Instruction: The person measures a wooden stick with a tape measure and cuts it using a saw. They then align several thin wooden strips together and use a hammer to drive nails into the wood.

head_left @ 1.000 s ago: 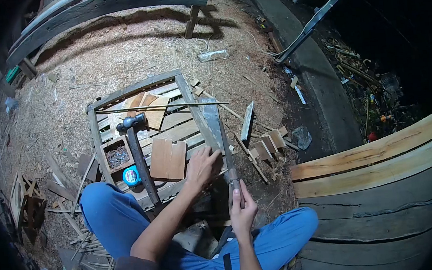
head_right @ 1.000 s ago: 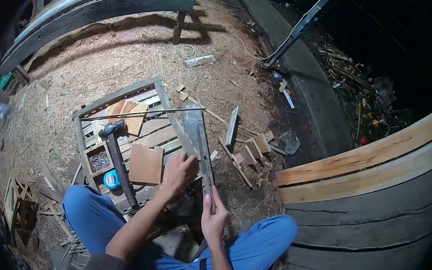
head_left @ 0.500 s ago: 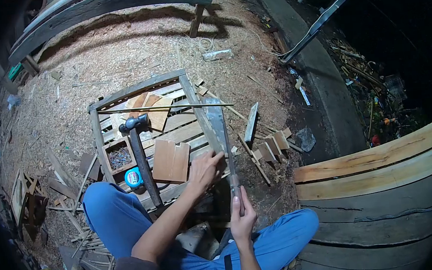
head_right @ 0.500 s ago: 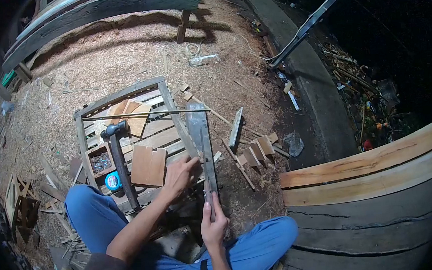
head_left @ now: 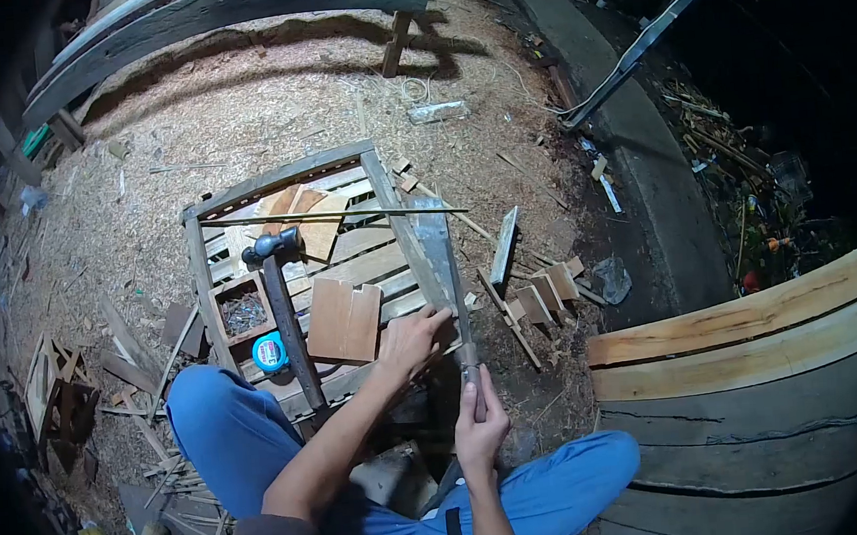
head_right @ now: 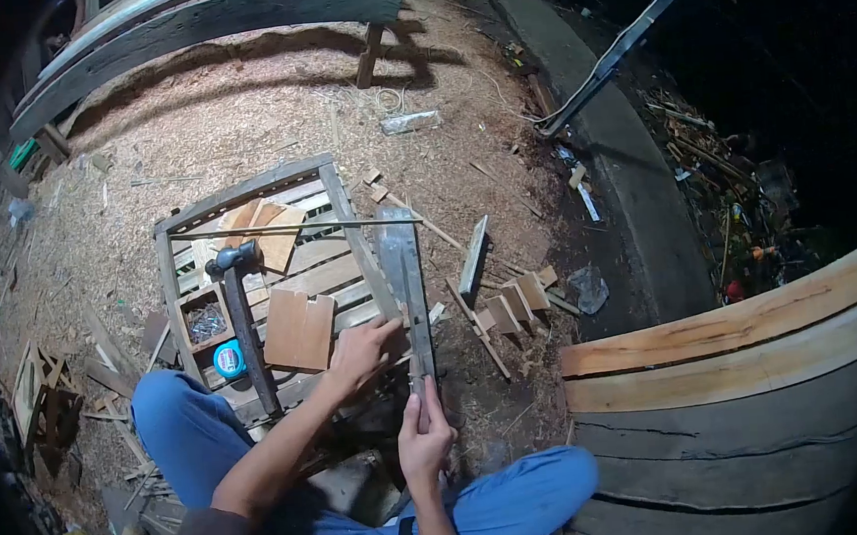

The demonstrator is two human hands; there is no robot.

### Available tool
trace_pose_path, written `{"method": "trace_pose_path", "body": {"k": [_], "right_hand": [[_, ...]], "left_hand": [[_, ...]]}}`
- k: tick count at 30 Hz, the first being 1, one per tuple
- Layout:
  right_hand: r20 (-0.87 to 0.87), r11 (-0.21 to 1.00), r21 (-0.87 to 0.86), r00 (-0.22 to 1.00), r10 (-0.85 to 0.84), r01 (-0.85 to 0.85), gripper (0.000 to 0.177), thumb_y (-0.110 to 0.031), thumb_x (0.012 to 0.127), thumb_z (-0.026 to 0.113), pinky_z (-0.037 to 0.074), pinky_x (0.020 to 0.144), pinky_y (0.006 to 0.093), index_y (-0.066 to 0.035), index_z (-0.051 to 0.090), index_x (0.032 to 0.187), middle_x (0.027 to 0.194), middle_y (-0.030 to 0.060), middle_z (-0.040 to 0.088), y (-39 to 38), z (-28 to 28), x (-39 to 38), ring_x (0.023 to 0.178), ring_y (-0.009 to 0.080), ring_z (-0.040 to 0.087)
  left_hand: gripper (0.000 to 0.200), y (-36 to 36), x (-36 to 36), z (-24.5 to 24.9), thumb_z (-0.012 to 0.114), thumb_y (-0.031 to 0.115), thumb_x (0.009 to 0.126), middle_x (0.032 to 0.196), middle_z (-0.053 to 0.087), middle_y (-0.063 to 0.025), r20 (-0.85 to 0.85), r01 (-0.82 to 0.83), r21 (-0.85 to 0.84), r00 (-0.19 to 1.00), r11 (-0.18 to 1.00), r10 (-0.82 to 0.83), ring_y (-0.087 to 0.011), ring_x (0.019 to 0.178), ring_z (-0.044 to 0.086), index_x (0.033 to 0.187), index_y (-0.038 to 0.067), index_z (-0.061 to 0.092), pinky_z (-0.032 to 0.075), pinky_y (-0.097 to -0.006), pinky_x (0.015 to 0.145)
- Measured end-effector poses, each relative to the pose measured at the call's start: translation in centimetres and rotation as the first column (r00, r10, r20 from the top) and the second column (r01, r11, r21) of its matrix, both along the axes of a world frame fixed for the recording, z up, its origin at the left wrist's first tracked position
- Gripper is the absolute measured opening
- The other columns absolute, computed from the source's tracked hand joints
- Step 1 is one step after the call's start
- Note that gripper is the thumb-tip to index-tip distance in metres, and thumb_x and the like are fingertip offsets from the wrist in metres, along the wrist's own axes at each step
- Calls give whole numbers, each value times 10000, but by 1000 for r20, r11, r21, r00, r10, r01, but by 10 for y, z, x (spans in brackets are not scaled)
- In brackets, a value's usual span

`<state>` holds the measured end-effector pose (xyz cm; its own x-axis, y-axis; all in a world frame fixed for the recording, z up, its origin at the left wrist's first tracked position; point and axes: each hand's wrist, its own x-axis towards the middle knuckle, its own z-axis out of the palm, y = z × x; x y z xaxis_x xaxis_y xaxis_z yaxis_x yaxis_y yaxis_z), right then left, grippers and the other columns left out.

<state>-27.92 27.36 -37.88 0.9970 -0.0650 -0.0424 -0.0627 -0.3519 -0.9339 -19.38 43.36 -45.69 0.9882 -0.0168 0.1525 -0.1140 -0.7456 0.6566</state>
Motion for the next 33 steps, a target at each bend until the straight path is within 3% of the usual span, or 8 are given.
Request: {"method": "trace_pose_path", "body": {"k": [13, 16, 21, 22, 24, 28, 31, 33], "right_hand": [[14, 995, -63, 997, 76, -75, 446, -176, 1062, 602, 536, 991, 369, 74, 573, 1430, 1345, 258, 673, -15, 13, -1, 1215, 276, 679], [73, 965, -261, 996, 56, -36, 416, -164, 1050, 618, 572, 929, 386, 48, 605, 1407, 1285, 271, 700, 4, 19, 3, 1145, 302, 727], [12, 997, -31, 997, 74, -73, 418, -156, 1071, 598, 530, 1000, 344, 103, 587, 1399, 1290, 264, 701, -8, 49, 34, 1183, 264, 691], [43, 990, -87, 992, 115, -111, 426, -176, 1070, 614, 577, 761, 299, 77, 593, 1413, 1058, 178, 761, -24, 43, 45, 876, 173, 731], [-287, 970, 234, 949, 130, -62, 456, -250, 1078, 624, 359, 449, 256, 14, 590, 1448, 670, -50, 545, -47, 47, 45, 506, 29, 412], [-248, 843, 532, 967, 62, 82, 438, -214, 1099, 580, 227, 394, 222, -43, 549, 1502, 607, -108, 335, -45, -15, 14, 454, -10, 249], [-222, 744, 666, 967, 128, 55, 444, -226, 1086, 599, 425, 456, 264, -26, 573, 1481, 669, -35, 566, -51, -39, 5, 497, 53, 483], [102, 995, 86, 994, 36, -45, 450, -251, 1066, 623, 593, 729, 349, -2, 607, 1441, 983, 145, 773, -45, -50, 6, 808, 223, 748]], "left_hand": [[544, -2, -2, 7, 772, 163, 790, 1043, 639, -122, -46, -19, 56, 999, 998, 21, -368, 914, 703, 1307, 185, 602, 577, -493, 706], [604, -3, -2, 10, 755, 96, 765, 1123, 654, -126, -95, 12, 40, 995, 999, -8, -378, 943, 699, 1344, 154, 595, 569, -492, 741], [595, -2, 0, 4, 726, 113, 785, 1167, 664, -126, -73, 2, 24, 997, 1000, 0, -414, 886, 689, 1360, 157, 581, 569, -498, 713], [573, -4, -1, 0, 714, 119, 796, 1160, 669, -131, -58, -6, 16, 998, 1000, 7, -422, 870, 687, 1352, 158, 584, 568, -501, 710], [508, -3, -1, -1, 684, 116, 820, 1153, 678, -145, -4, -6, -14, 1000, 1000, 6, -427, 867, 688, 1319, 163, 598, 562, -511, 702], [337, -5, 1, -3, 662, 112, 848, 1040, 704, -185, 4, -76, -132, 997, 988, 77, -445, 909, 682, 1181, 130, 611, 537, -529, 709], [266, -2, 1, -3, 668, 136, 872, 981, 705, -192, 69, -49, -113, 996, 992, 57, -449, 911, 678, 1131, 120, 610, 529, -535, 710], [265, -4, -3, -4, 673, 133, 866, 977, 707, -182, 58, -59, -119, 996, 991, 66, -436, 905, 683, 1125, 121, 614, 534, -524, 721]]}}
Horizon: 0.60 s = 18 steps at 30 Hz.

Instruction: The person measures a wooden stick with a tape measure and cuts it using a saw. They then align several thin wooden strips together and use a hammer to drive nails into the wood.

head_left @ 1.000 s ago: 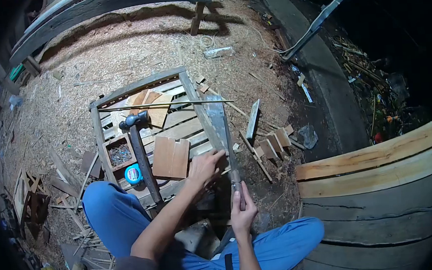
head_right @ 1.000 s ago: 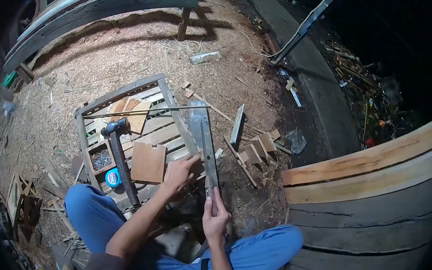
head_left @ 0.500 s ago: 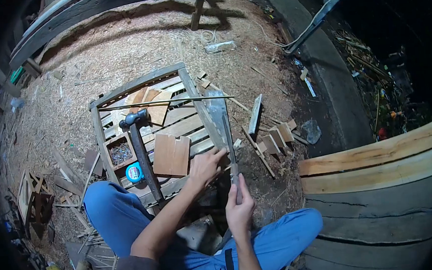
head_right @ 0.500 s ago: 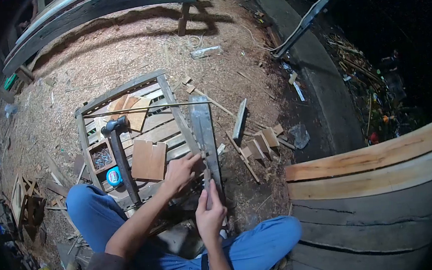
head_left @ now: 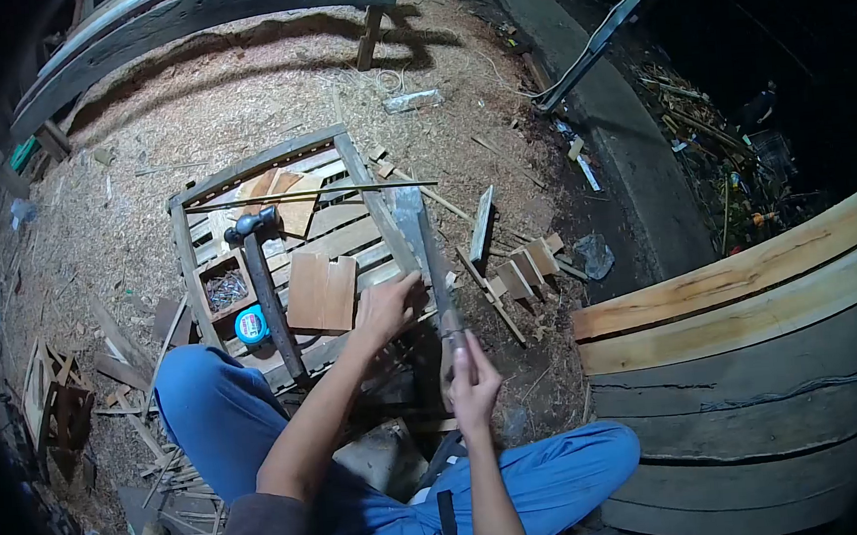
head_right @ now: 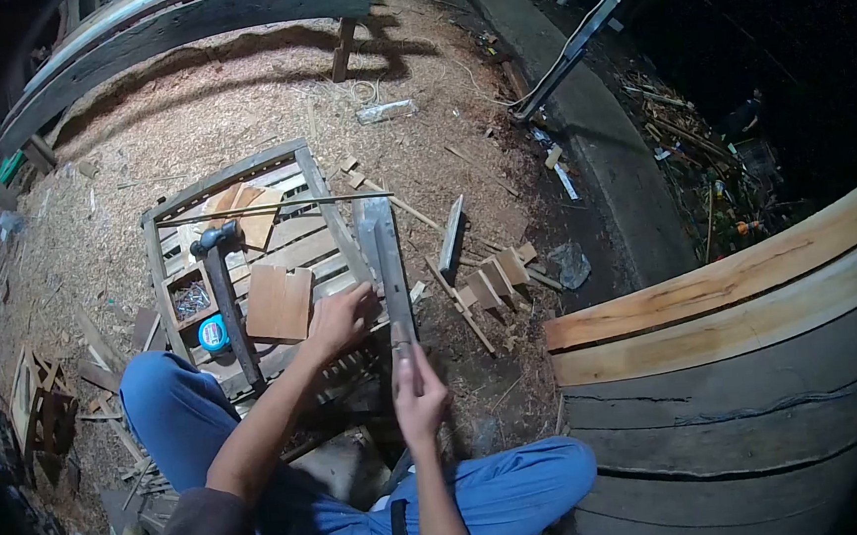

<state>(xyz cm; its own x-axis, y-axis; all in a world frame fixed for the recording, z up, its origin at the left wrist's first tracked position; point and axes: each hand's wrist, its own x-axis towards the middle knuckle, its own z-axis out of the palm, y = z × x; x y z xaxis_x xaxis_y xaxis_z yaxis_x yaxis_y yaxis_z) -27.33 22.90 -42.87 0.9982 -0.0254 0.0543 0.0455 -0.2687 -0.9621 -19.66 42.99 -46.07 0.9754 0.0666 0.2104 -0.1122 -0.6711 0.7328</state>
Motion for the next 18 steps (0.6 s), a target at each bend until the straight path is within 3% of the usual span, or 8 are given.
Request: {"method": "trace_pose_path", "body": {"k": [1, 3, 5, 7, 9, 12, 14, 18], "right_hand": [[18, 993, -111, 999, 45, -43, 453, -258, 1049, 639, 545, 991, 389, 29, 626, 1400, 1309, 259, 697, 15, 39, -5, 1181, 312, 707], [57, 968, -248, 997, 53, -37, 443, -240, 1048, 638, 557, 969, 378, 44, 629, 1388, 1301, 259, 700, 23, 43, -10, 1179, 282, 709], [47, 971, -235, 998, 51, -39, 447, -215, 1052, 631, 548, 981, 371, 75, 611, 1392, 1308, 254, 700, 25, 46, -15, 1171, 272, 707], [-11, 995, 50, 996, -88, 88, 452, -201, 1062, 614, 541, 987, 368, 100, 591, 1399, 1331, 252, 687, 23, 51, -21, 1167, 272, 702], [107, 991, -8, 985, -134, 135, 459, -184, 1064, 608, 527, 1001, 350, 104, 573, 1420, 1337, 241, 683, 17, 61, -33, 1170, 235, 685], [-92, 995, -17, 990, -103, 101, 458, -176, 1059, 616, 522, 1006, 338, 101, 575, 1420, 1333, 238, 687, 1, 71, -39, 1183, 229, 679], [22, 997, -75, 999, -31, 32, 457, -183, 1064, 607, 543, 829, 262, 115, 580, 1410, 1168, 147, 726, 0, 72, -42, 952, 111, 663], [-54, 995, -98, 999, -3, -2, 449, -151, 1058, 614, 529, 804, 243, 112, 572, 1420, 1146, 106, 723, -3, 67, -46, 930, 92, 650]], "left_hand": [[265, -1, 1, 1, 675, 132, 864, 975, 708, -177, -3, -5, -4, 1000, 1000, 5, -429, 902, 686, 1122, 122, 617, 536, -519, 727], [279, -3, 1, 2, 683, 134, 851, 980, 707, -174, -46, -2, 11, 999, 1000, 2, -424, 902, 689, 1122, 122, 618, 541, -513, 733], [294, 2, 2, 3, 690, 137, 838, 985, 707, -170, -86, -11, 35, 996, 999, 14, -419, 903, 691, 1122, 123, 618, 545, -507, 738], [312, -1, 1, 2, 692, 142, 834, 999, 705, -163, -35, -12, 25, 999, 1000, 13, -414, 905, 694, 1136, 133, 613, 551, -505, 737], [330, 1, -1, 2, 683, 130, 836, 1011, 704, -155, 8, -14, 96, 1000, 995, 13, -411, 910, 696, 1156, 139, 603, 556, -502, 741], [349, 2, 2, 3, 682, 129, 840, 1009, 709, -152, -61, 9, 56, 998, 998, -5, -400, 913, 700, 1181, 151, 609, 559, -497, 747], [340, 1, 3, 3, 685, 128, 841, 1012, 713, -149, -46, 9, 48, 999, 999, -6, -396, 916, 702, 1173, 151, 616, 558, -496, 743], [316, 0, 4, 4, 697, 119, 838, 1017, 723, -134, -69, -9, 20, 998, 1000, 11, -389, 920, 705, 1146, 148, 631, 558, -488, 740]]}}
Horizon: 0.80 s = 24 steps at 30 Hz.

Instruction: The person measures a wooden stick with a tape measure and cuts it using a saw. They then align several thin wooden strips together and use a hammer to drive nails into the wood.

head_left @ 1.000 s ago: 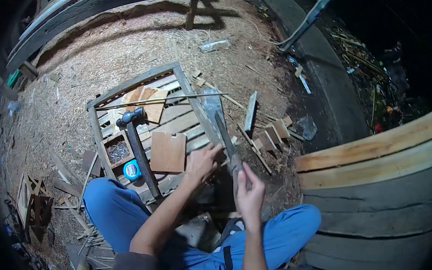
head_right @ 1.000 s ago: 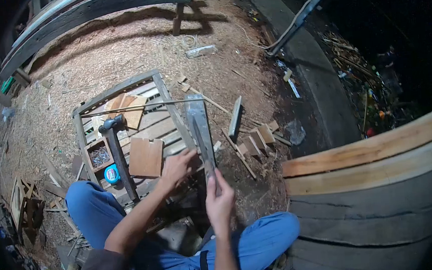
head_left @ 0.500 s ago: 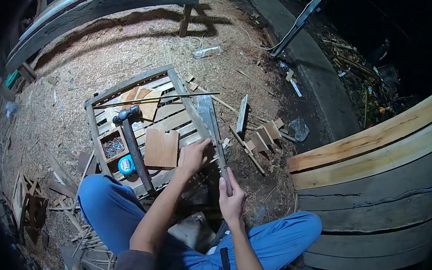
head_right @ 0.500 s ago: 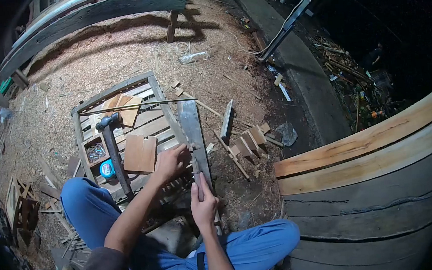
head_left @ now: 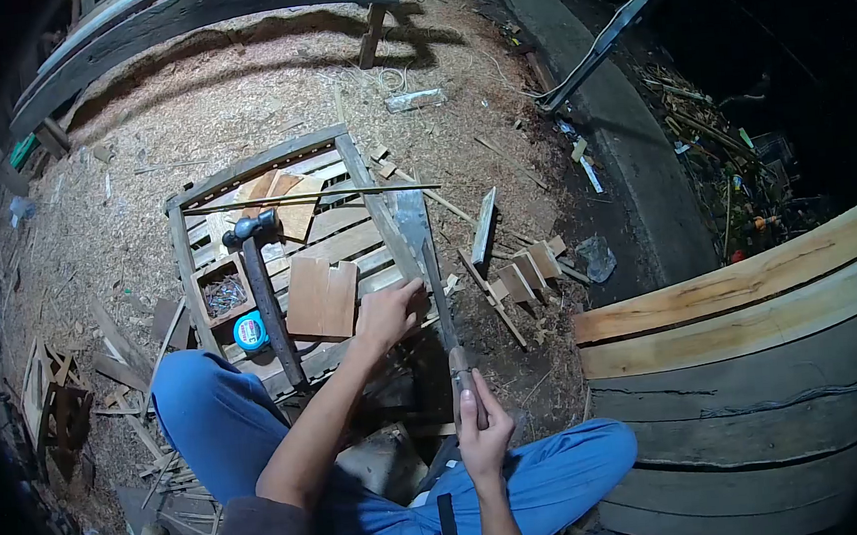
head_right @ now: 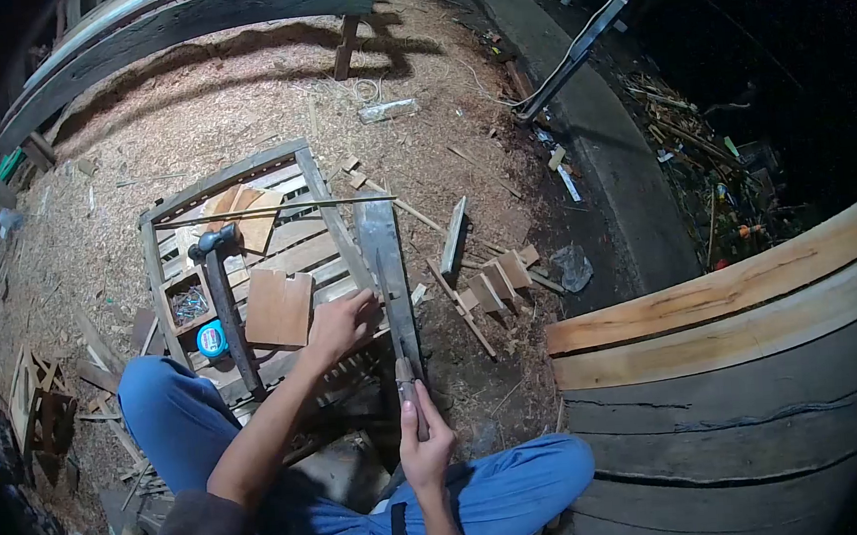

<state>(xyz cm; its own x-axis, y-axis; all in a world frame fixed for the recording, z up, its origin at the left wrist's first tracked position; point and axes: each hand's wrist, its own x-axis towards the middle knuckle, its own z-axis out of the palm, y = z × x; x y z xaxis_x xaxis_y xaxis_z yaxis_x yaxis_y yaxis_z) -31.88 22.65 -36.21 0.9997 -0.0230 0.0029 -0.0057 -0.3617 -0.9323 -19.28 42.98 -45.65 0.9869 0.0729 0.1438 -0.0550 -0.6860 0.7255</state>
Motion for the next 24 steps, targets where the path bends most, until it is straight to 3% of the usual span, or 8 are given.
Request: {"method": "trace_pose_path", "body": {"k": [4, 10, 12, 15, 18, 19, 21, 24], "right_hand": [[-22, 1000, 12, 1000, -21, 21, 444, -132, 1057, 611, 528, 798, 244, 111, 568, 1425, 1136, 100, 724, 2, 11, -4, 913, 90, 646], [-86, 998, -64, 996, 12, -18, 449, -125, 1056, 603, 535, 938, 293, 118, 555, 1430, 1286, 213, 701, 3, 27, -7, 1123, 181, 672], [-209, 999, -15, 977, -40, 37, 452, -122, 1055, 601, 520, 997, 311, 124, 549, 1431, 1364, 252, 661, 7, 40, -7, 1229, 219, 642], [-197, 995, -99, 979, -45, 26, 434, -151, 1043, 621, 564, 879, 308, 66, 596, 1417, 1278, 239, 718, 12, 50, 0, 1089, 172, 704], [-103, 967, -251, 994, 22, -48, 431, -151, 1052, 612, 564, 892, 313, 97, 589, 1405, 1280, 243, 715, 20, 57, 13, 1096, 178, 702], [-108, 965, -258, 994, 12, -40, 431, -151, 1052, 612, 564, 892, 313, 97, 589, 1405, 1280, 243, 715, 21, 67, 20, 1096, 178, 702], [-229, 998, -50, 973, 27, -39, 425, -151, 1062, 601, 555, 928, 328, 126, 588, 1384, 1272, 256, 714, 19, 90, 36, 1121, 205, 702], [-205, 990, -110, 977, 64, -88, 420, -161, 1071, 588, 540, 968, 340, 133, 591, 1372, 1258, 269, 715, 21, 94, 37, 1146, 237, 702]], "left_hand": [[323, 2, -1, 1, 704, 108, 831, 1003, 723, -123, 22, 6, 25, 1000, 1000, -6, -386, 917, 705, 1144, 149, 634, 559, -481, 741], [358, 3, 0, 3, 720, 92, 805, 1041, 706, -118, -8, 6, 14, 1000, 1000, -6, -378, 942, 703, 1147, 143, 627, 564, -488, 756], [399, 4, -1, 6, 729, 88, 785, 1086, 691, -123, -49, 38, 35, 998, 999, -36, -386, 947, 698, 1166, 132, 619, 566, -491, 767], [454, 4, -1, 12, 727, 85, 775, 1105, 679, -130, -70, 60, 64, 996, 996, -55, -394, 939, 693, 1213, 126, 615, 565, -491, 771], [511, 3, -4, 11, 726, 84, 771, 1110, 671, -132, -44, 54, 63, 998, 997, -51, -397, 932, 690, 1267, 127, 608, 563, -496, 766], [511, 0, -4, 12, 726, 84, 771, 1110, 671, -132, -49, 63, 55, 997, 996, -60, -397, 932, 690, 1267, 127, 608, 563, -496, 766], [538, 2, -2, 13, 717, 75, 775, 1116, 667, -128, -80, 56, 53, 995, 997, -52, -398, 930, 689, 1298, 136, 608, 562, -498, 754], [489, 3, -3, 11, 699, 82, 796, 1087, 662, -124, -48, 49, 60, 998, 997, -46, -396, 901, 691, 1274, 146, 615, 568, -497, 721]]}}
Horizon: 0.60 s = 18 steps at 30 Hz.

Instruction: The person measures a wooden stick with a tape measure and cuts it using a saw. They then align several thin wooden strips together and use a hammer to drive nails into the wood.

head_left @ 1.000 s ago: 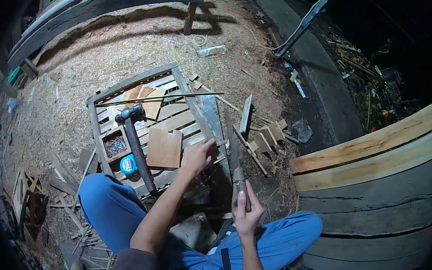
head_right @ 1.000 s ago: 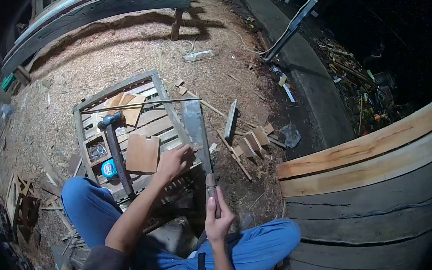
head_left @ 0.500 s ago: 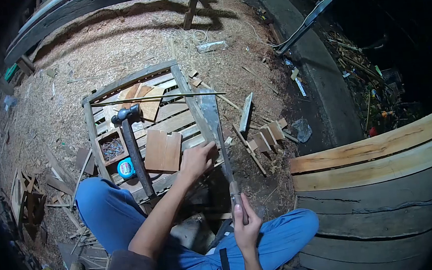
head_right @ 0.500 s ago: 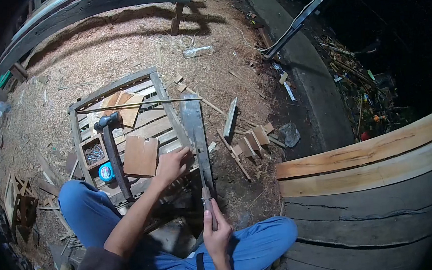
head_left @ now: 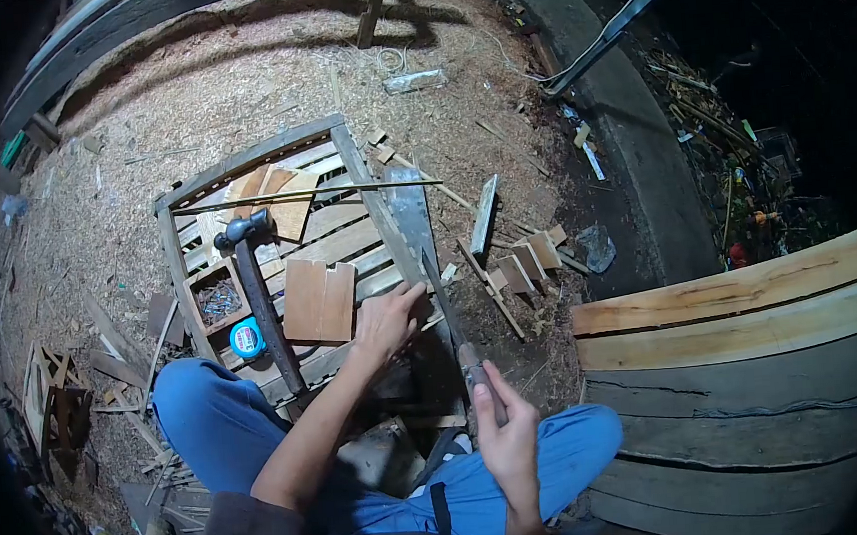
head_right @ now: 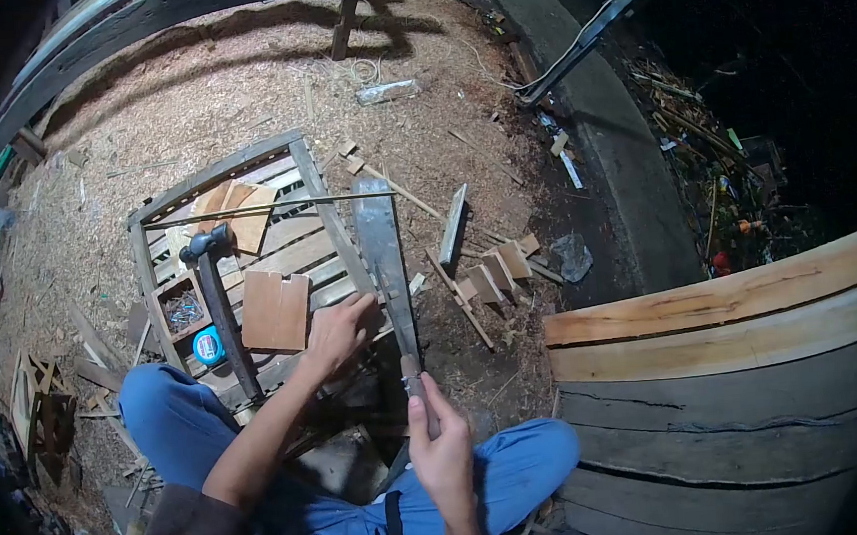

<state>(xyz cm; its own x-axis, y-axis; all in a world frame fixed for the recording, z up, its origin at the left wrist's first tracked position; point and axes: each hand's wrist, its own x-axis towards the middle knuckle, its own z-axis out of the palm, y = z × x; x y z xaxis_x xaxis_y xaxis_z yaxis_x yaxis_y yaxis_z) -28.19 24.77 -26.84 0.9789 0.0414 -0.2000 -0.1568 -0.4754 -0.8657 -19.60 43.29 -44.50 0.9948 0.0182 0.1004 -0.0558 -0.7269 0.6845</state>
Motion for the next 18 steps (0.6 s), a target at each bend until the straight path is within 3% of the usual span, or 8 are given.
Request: {"method": "trace_pose_path", "body": {"k": [3, 5, 10, 12, 13, 15, 16, 18], "right_hand": [[32, 995, -99, 999, 32, -29, 436, -178, 1073, 589, 538, 965, 339, 120, 580, 1391, 1235, 273, 722, -2, -8, -9, 1152, 251, 706], [40, 1000, -18, 999, 24, -23, 447, -189, 1071, 595, 541, 952, 341, 114, 575, 1399, 1200, 275, 732, -2, -14, -9, 1154, 257, 709], [-97, 997, -16, 993, -74, 73, 423, -149, 1063, 601, 546, 950, 339, 113, 585, 1395, 1225, 253, 730, 5, -8, -2, 1139, 236, 709], [127, 994, 52, 987, -102, 96, 418, -133, 1062, 598, 541, 968, 337, 115, 585, 1398, 1251, 239, 720, -4, -38, 5, 1139, 230, 701], [134, 992, 51, 984, -119, 113, 418, -133, 1062, 598, 541, 968, 337, 115, 585, 1398, 1251, 239, 720, -12, -53, 4, 1139, 230, 701], [130, 994, 85, 989, -75, 65, 417, -139, 1066, 593, 532, 991, 335, 121, 587, 1392, 1281, 238, 705, -22, -68, 8, 1156, 234, 690], [45, 994, 86, 997, -69, 65, 433, -142, 1068, 591, 520, 1012, 332, 123, 570, 1410, 1328, 244, 682, -24, -65, 8, 1181, 230, 678], [88, 993, 105, 995, -56, 47, 444, -145, 1069, 591, 519, 1012, 329, 122, 557, 1423, 1335, 245, 677, -14, -66, 3, 1187, 227, 674]], "left_hand": [[464, -1, 1, -4, 708, 100, 804, 1065, 656, -121, 0, 7, -8, 1000, 1000, -7, -390, 884, 694, 1255, 151, 615, 575, -497, 705], [473, 1, 4, -7, 722, 100, 797, 1071, 654, -118, -24, 20, -6, 1000, 1000, -20, -388, 894, 694, 1255, 145, 612, 577, -496, 712], [452, -1, 1, -3, 696, 98, 809, 1033, 654, -139, 34, -24, -27, 999, 999, 24, -409, 874, 692, 1250, 142, 610, 571, -508, 703], [459, -2, 12, -9, 688, 100, 815, 1022, 648, -156, 14, -48, -26, 999, 999, 48, -421, 863, 688, 1265, 134, 607, 560, -514, 699], [432, 3, 21, -19, 675, 108, 832, 1004, 643, -170, 127, -69, -75, 989, 995, 78, -429, 824, 681, 1258, 135, 608, 549, -514, 687], [363, 6, 26, -19, 667, 118, 867, 1062, 673, -155, 17, -47, -64, 999, 997, 48, -422, 865, 690, 1223, 125, 600, 534, -512, 705], [363, 6, 26, -17, 667, 118, 867, 1062, 673, -155, 23, -59, -63, 998, 996, 61, -422, 865, 690, 1223, 125, 600, 534, -512, 705], [363, 4, 21, -16, 682, 143, 887, 1036, 670, -163, 55, -97, -9, 994, 995, 97, -410, 871, 691, 1239, 127, 593, 527, -509, 693]]}}
